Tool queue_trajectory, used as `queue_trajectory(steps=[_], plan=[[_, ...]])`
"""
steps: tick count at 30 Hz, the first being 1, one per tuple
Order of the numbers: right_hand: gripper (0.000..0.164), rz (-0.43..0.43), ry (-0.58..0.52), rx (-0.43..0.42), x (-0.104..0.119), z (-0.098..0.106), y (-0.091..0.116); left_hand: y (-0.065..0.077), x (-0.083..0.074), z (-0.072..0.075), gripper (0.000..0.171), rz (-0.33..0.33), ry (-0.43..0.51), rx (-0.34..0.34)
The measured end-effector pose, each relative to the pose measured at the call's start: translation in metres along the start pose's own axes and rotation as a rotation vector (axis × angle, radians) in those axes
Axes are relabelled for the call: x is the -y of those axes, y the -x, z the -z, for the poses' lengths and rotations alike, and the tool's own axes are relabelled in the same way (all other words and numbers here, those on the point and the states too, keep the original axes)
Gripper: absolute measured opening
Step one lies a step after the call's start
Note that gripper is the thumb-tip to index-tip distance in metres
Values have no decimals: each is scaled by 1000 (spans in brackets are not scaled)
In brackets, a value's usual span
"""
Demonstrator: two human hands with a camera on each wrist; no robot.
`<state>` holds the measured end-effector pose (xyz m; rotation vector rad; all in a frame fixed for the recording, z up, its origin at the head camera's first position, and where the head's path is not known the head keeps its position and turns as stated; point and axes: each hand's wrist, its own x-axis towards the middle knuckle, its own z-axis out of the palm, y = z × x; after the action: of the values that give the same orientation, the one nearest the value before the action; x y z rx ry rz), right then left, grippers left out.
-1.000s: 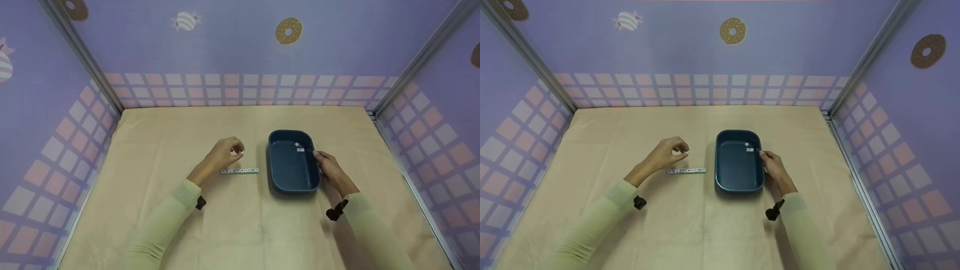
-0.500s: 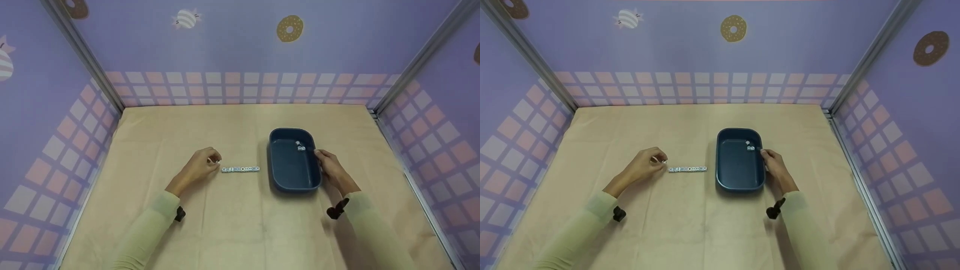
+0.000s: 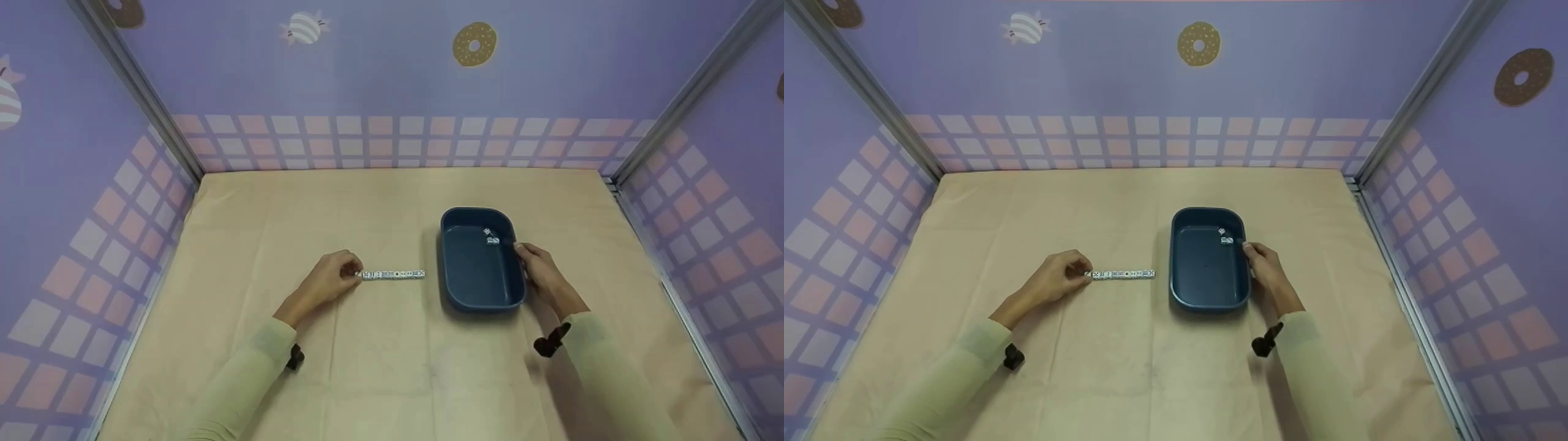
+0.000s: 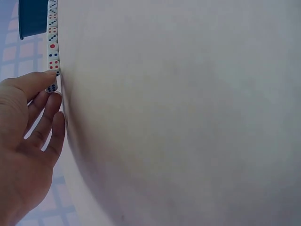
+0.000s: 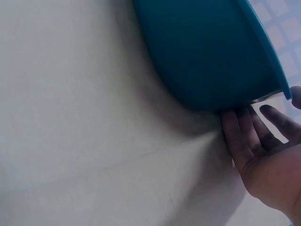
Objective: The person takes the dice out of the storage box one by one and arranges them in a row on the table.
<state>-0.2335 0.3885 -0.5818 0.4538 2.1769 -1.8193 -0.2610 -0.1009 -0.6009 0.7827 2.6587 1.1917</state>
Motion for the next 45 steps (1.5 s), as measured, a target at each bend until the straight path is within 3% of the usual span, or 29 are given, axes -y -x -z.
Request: queue_trajectory(steps=[15, 22, 32, 45], plan=[[67, -33, -22, 5, -1, 0, -3, -1, 5, -8, 16, -32, -23, -35], [63, -60, -24, -21, -1, -2, -3, -2, 3, -9, 16, -3, -22, -34], [64, -28, -24, 21, 3, -1, 2, -4, 3, -10, 17, 46, -27, -18], [64, -28, 13, -33, -3, 0, -3, -5, 3, -10, 21, 42, 19, -16]])
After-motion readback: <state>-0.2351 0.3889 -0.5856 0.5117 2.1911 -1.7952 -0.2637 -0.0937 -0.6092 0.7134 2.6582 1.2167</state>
